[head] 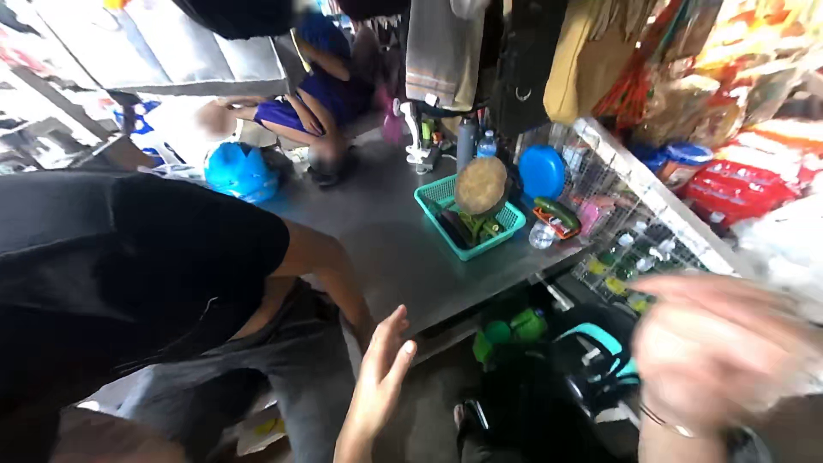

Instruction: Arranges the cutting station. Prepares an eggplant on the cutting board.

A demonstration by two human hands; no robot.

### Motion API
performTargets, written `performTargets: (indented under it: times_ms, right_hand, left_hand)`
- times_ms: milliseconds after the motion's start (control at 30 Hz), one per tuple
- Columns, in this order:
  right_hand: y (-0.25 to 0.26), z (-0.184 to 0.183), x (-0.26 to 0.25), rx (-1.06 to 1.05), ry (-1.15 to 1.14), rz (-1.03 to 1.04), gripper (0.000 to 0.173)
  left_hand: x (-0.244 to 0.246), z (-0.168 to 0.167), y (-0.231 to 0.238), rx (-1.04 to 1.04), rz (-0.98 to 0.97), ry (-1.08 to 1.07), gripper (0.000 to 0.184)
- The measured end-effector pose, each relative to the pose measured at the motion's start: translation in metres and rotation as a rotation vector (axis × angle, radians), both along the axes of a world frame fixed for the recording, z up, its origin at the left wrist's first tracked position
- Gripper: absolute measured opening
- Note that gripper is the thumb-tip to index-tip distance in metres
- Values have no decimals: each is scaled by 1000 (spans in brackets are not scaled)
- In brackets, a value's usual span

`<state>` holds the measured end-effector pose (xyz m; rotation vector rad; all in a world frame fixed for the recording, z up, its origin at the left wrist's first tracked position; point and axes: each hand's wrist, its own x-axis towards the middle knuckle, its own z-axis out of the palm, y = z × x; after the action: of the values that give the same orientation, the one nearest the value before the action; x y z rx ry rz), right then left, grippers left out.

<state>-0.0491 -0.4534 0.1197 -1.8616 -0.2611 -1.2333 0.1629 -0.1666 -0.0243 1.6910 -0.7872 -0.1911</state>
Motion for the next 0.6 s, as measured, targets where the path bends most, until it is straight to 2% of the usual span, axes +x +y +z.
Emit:
performTargets:
  times_ms: [33,100,167,267,400,467,567,600]
  right_hand:
    - [-39,-39,46,-8,48,-27,33]
    - [-107,-109,118,169,300,-107,33]
    - [-166,-155,177,348,570,-213,37]
    - [-234,-186,263,525,793,-295,40]
    - [-303,-217,353,461,901,-422,55]
    - [-333,-230,389,469,884,-458,60]
    - [-363,-238,424,492,859,-505,68]
    - [-369,-236,430,501,864,-502,69]
  left_hand:
    - [10,-13,-14,88,13,-1,64]
    - [25,-36,-37,319,-3,-3,65]
    - [37,-50,-58,516,-43,11,67]
    - [53,-78,-68,628,-9,14,69]
    - [58,-108,-36,573,108,16,68]
    - [44,-89,-12,493,192,88,66]
    - [-2,-1,10,414,348,323,59]
    - [-12,13,15,401,396,365,58]
